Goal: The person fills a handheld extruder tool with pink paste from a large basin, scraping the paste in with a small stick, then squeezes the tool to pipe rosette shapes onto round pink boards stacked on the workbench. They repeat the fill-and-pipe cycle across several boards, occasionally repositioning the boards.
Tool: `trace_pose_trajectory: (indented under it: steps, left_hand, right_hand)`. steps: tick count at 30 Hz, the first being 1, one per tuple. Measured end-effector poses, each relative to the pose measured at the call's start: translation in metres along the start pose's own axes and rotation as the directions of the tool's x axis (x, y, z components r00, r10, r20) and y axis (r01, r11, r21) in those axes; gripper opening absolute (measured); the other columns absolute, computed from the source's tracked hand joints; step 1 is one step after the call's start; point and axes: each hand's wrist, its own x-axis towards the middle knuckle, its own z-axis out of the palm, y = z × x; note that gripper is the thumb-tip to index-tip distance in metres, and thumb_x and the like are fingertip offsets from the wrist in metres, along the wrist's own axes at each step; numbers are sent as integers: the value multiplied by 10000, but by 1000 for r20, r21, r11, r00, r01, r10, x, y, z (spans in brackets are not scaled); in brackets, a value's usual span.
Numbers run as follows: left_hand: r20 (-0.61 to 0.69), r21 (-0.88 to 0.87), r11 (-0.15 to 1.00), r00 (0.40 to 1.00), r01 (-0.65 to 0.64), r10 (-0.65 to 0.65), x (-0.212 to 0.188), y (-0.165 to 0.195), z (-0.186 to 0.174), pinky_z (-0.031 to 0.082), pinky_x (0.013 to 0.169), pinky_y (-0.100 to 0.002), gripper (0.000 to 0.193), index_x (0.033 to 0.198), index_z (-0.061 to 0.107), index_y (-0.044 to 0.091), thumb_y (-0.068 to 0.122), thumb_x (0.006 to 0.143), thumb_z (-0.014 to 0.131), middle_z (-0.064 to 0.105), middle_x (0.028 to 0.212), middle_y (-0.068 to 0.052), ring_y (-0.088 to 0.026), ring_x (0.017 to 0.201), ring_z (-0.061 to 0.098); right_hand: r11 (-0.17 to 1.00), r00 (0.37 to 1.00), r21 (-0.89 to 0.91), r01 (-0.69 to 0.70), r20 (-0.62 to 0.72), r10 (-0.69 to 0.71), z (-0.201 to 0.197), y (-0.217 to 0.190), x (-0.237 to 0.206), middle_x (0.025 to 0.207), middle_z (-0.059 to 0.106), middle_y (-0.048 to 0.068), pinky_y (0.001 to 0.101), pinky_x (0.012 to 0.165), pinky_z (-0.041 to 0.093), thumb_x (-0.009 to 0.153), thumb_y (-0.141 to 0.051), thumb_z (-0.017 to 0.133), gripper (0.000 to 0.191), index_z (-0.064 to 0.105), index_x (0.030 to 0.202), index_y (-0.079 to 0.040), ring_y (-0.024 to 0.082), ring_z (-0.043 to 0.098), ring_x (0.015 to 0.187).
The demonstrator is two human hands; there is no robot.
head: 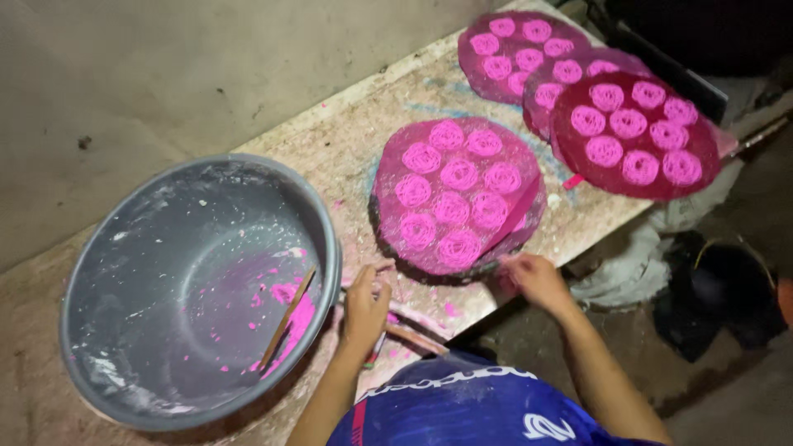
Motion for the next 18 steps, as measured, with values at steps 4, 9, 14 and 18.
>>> trace_pose_trajectory:
  steps: [4,9,14,18]
  left_hand:
    - [-182,224,972,977,-68,110,81,-2,26,526,867,-464,320,1227,660,66,179,934,599,685,1028,-201,-391,955,660]
    - [-238,481,861,970,163,-51,177,7,50,530,884,-542,376,1192,644,33,364,1017,617,687,1092,-251,-467,1022,666]
    - [-346,533,757,914,379,-214,200,30,73,540,775,-540,272,1068,731,161,373,897,718,732,972,-166,-420,926,690]
    - [-377,569,759,921,316,-100,202,38,90,543,743,-521,230,1017,733,136,299,857,761,742,956,-140,-385,892,704]
  right_hand:
    - [978,910,13,206,-370,-187,-67,-25,52,761,669,60,283,556,457,992,-292,688,299,721,1056,-2,113,578,641]
    - [923,850,-299,242,-393,-350,-99,-52,120,938,700,180,367,768,541,1004,-367,800,458,684,1126,59,230,683,842]
    - [897,836,-320,305,-362,-413,-119,-42,145,890,691,183,388,737,551,730,-163,891,332,688,921,17,277,673,800]
    - [938,879,-49,342,-336,-338,-130,-22,152,848,711,88,290,677,546,776,-94,842,289,674,1001,-26,161,671,728]
